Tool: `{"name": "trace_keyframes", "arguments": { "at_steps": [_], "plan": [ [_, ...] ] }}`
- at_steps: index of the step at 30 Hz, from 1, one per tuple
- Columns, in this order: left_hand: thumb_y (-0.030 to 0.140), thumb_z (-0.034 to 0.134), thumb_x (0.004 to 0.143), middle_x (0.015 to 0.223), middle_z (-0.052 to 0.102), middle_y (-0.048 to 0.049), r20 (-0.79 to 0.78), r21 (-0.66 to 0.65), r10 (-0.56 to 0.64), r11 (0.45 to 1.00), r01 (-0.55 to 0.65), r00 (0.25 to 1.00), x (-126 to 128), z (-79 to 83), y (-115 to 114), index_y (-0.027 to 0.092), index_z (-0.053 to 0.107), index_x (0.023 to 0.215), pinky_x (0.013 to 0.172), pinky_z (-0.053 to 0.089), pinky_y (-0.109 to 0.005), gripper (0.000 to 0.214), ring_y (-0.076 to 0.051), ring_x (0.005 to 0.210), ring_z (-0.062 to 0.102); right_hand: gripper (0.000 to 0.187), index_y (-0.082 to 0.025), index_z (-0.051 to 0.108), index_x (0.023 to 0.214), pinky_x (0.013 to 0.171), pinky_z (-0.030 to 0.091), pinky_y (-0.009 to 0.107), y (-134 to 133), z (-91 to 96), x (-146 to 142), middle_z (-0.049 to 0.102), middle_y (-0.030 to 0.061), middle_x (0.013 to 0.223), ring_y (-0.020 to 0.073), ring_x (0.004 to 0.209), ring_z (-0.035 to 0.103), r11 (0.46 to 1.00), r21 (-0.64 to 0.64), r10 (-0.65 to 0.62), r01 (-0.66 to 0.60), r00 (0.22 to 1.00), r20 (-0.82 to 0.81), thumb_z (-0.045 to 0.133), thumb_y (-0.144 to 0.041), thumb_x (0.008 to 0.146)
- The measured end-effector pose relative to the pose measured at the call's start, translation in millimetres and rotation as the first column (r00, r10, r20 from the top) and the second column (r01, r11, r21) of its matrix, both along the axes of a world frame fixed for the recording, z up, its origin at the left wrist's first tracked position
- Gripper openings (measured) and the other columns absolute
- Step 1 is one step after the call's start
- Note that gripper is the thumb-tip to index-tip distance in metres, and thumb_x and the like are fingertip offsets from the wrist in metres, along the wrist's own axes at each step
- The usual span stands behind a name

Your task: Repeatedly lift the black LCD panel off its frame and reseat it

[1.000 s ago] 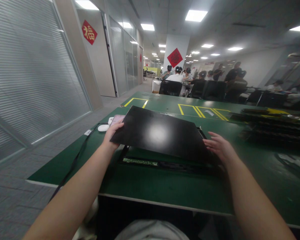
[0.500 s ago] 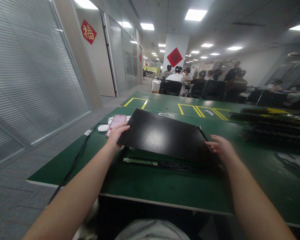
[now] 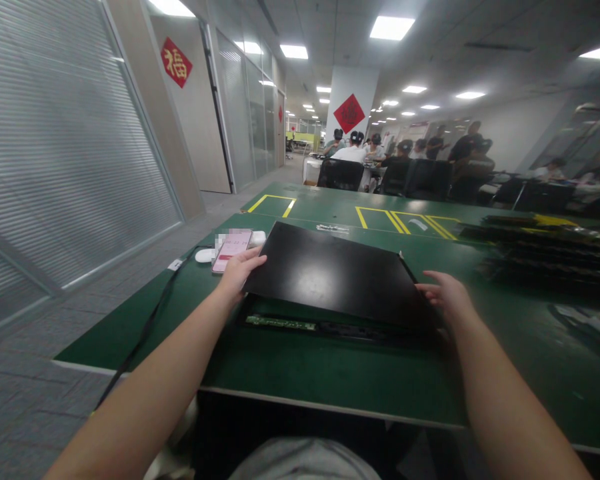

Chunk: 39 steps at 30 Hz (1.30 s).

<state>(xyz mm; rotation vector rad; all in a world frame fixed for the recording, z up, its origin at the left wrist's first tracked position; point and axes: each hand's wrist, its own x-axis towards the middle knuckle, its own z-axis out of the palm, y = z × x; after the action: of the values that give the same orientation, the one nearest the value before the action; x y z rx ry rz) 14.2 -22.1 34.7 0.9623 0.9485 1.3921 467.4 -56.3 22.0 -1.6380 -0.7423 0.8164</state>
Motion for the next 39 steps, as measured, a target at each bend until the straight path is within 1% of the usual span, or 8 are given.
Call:
{"name": "trace_keyframes", "arguments": {
  "at_steps": [5,8,11,16,19,28,33,39],
  "plan": [
    [0.018,0.083,0.061,0.088,0.079,-0.0115,-0.014,0.003,-0.059,0.998,0.059,0.998,1.9,-0.6,-1.8,0.011,0.077,0.102,0.070,0.058,-0.030,0.043,-0.026,0.081,0.074,0.033,-0.020,0.064,0.105,0.035,0.036,0.020,0.9,-2.5,2.6,0.073,0.0105,0.071,0.0131,0.045,0.050,1.000,0.006,-0.006,0.006,1.000,0.027,0.057,-0.038,0.078],
    [0.019,0.084,0.059,0.089,0.079,-0.0120,-0.021,-0.005,-0.053,0.999,0.053,0.998,2.9,-1.7,-2.4,0.012,0.076,0.104,0.070,0.058,-0.031,0.046,-0.027,0.083,0.074,0.035,-0.020,0.064,0.106,0.036,0.037,0.021,2.2,-4.9,4.9,0.074,0.0111,0.073,0.0136,0.045,0.051,1.000,0.005,-0.002,0.002,0.999,0.040,0.057,-0.040,0.078],
    [0.020,0.085,0.059,0.088,0.079,-0.0111,-0.043,-0.015,-0.035,0.999,0.034,0.998,3.0,-3.7,-1.5,0.014,0.077,0.103,0.070,0.058,-0.032,0.045,-0.028,0.083,0.074,0.035,-0.021,0.064,0.106,0.036,0.036,0.022,3.4,-6.7,5.8,0.074,0.0113,0.075,0.0138,0.045,0.051,1.000,0.001,-0.002,0.002,0.999,0.054,0.059,-0.042,0.078],
    [0.017,0.083,0.059,0.084,0.079,-0.0104,-0.046,-0.051,-0.038,0.998,0.036,0.998,3.5,-5.2,-0.3,0.013,0.077,0.098,0.065,0.057,-0.032,0.039,-0.027,0.078,0.075,0.028,-0.019,0.065,0.097,0.037,0.034,0.020,1.6,-6.3,1.9,0.071,0.0092,0.068,0.0131,0.047,0.051,1.000,0.007,-0.014,0.013,0.995,0.098,0.059,-0.037,0.077],
    [0.016,0.083,0.058,0.083,0.079,-0.0108,-0.036,-0.086,-0.039,0.996,0.036,0.999,3.5,-5.3,-0.6,0.013,0.076,0.097,0.064,0.057,-0.031,0.040,-0.026,0.075,0.074,0.030,-0.019,0.066,0.099,0.039,0.035,0.020,-1.0,-3.8,-1.8,0.072,0.0092,0.071,0.0136,0.050,0.053,1.000,-0.003,-0.001,0.002,0.987,0.162,0.058,-0.037,0.076],
    [0.020,0.085,0.059,0.085,0.079,-0.0100,-0.074,-0.061,-0.082,0.995,0.077,0.994,-0.5,-10.1,2.7,0.014,0.076,0.101,0.068,0.057,-0.033,0.043,-0.027,0.079,0.074,0.030,-0.018,0.066,0.096,0.042,0.036,0.023,-3.8,0.5,-5.3,0.072,0.0093,0.074,0.0151,0.053,0.055,0.998,-0.066,0.028,-0.010,0.959,0.283,0.054,-0.035,0.075],
    [0.022,0.085,0.059,0.089,0.079,-0.0100,-0.097,-0.065,-0.100,0.993,0.094,0.990,0.3,-10.3,2.1,0.012,0.075,0.103,0.067,0.055,-0.030,0.046,-0.024,0.078,0.073,0.035,-0.017,0.070,0.097,0.052,0.041,0.027,-3.4,-2.9,-1.4,0.074,0.0091,0.081,0.0163,0.058,0.058,0.993,-0.112,0.068,-0.020,0.897,0.437,0.054,-0.040,0.076],
    [0.026,0.086,0.058,0.091,0.079,-0.0096,-0.130,-0.074,-0.123,0.991,0.114,0.984,1.9,-9.7,0.6,0.012,0.072,0.109,0.068,0.054,-0.030,0.055,-0.023,0.077,0.073,0.033,-0.020,0.073,0.096,0.065,0.045,0.031,-0.2,-5.8,3.5,0.075,0.0082,0.088,0.0223,0.074,0.065,0.981,-0.193,0.116,-0.003,0.806,0.581,0.054,-0.040,0.077]
  ]
}}
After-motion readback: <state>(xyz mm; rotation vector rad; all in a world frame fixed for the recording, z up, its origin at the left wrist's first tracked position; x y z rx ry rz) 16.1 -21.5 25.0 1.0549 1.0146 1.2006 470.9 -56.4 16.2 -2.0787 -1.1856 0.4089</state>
